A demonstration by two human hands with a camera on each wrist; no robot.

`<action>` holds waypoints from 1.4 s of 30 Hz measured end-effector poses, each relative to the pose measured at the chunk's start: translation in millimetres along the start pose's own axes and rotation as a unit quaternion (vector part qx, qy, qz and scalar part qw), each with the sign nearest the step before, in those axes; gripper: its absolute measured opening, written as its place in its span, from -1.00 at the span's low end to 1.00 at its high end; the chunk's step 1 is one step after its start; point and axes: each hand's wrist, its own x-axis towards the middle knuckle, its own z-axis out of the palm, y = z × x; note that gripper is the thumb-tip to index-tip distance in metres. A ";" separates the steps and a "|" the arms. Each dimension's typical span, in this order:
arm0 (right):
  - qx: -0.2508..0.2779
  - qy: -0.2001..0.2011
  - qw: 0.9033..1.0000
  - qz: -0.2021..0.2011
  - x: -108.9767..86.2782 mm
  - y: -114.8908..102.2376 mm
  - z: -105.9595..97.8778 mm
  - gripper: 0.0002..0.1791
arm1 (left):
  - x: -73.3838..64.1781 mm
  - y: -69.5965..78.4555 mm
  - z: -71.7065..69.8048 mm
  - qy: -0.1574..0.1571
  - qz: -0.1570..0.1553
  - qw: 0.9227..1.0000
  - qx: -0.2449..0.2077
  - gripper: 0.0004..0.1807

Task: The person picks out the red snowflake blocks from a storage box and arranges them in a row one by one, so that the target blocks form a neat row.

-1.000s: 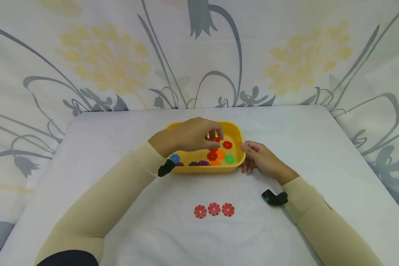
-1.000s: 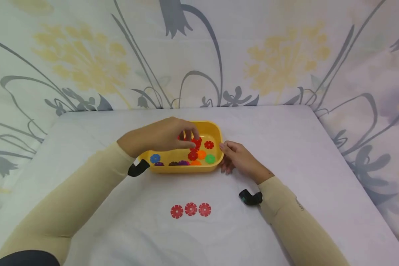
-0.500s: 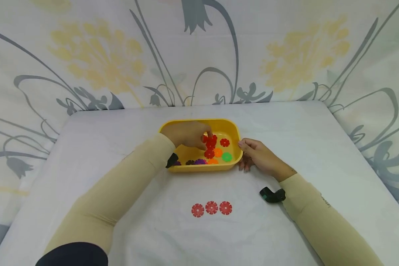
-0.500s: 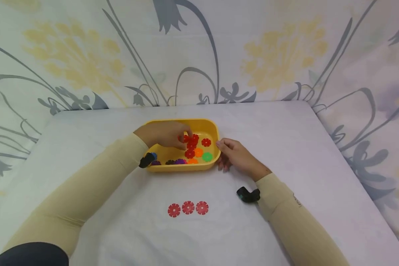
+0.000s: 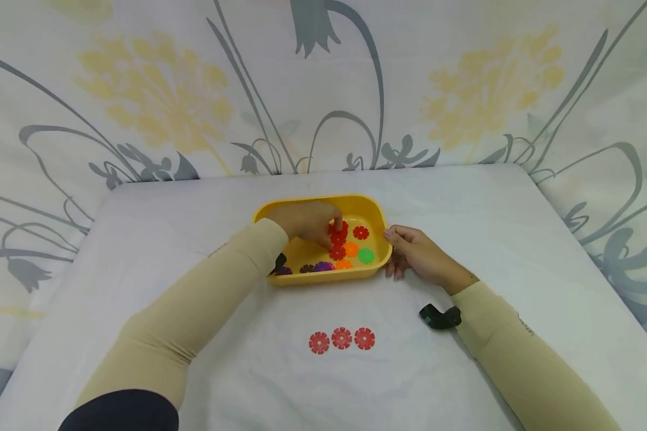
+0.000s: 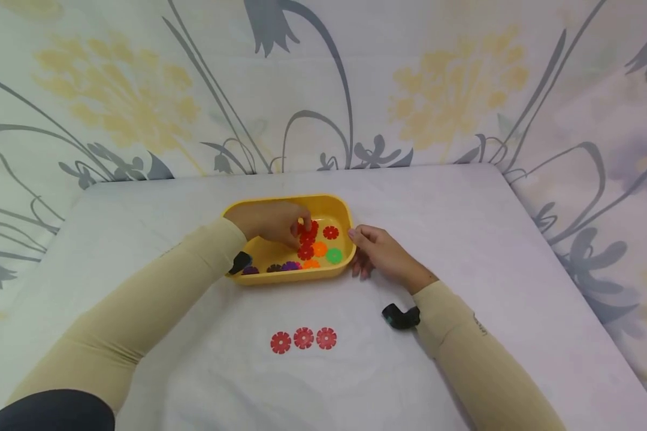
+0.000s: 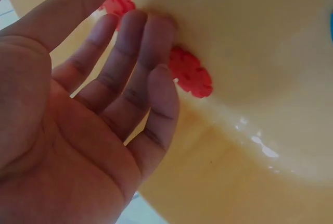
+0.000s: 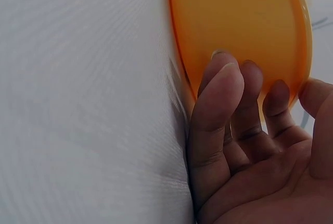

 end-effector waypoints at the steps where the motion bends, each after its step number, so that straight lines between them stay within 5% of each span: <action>1: 0.000 -0.002 1.000 0.002 0.1 -0.2 0.0 -0.56 | 0.5 -0.8 0.9 0.001 0.004 1.000 -0.003 -0.61; 8: 0.001 0.002 1.000 -0.002 1.2 -0.7 -0.2 -0.56 | 6.7 -4.9 4.7 0.028 0.035 0.999 -0.014 -0.71; 20: 0.008 0.000 1.000 -0.004 0.4 -0.1 -0.5 -0.53 | 12.6 -9.0 7.6 0.032 0.041 0.998 -0.030 -0.77; 28: -0.001 -0.001 1.000 0.003 -0.4 -1.1 0.1 -0.54 | 13.0 -9.3 7.6 0.033 0.039 0.998 -0.027 -0.55; 42: 0.013 -0.002 1.000 -0.004 0.6 2.7 -0.6 -0.52 | 13.4 -6.7 10.7 0.037 0.037 0.998 -0.028 -0.58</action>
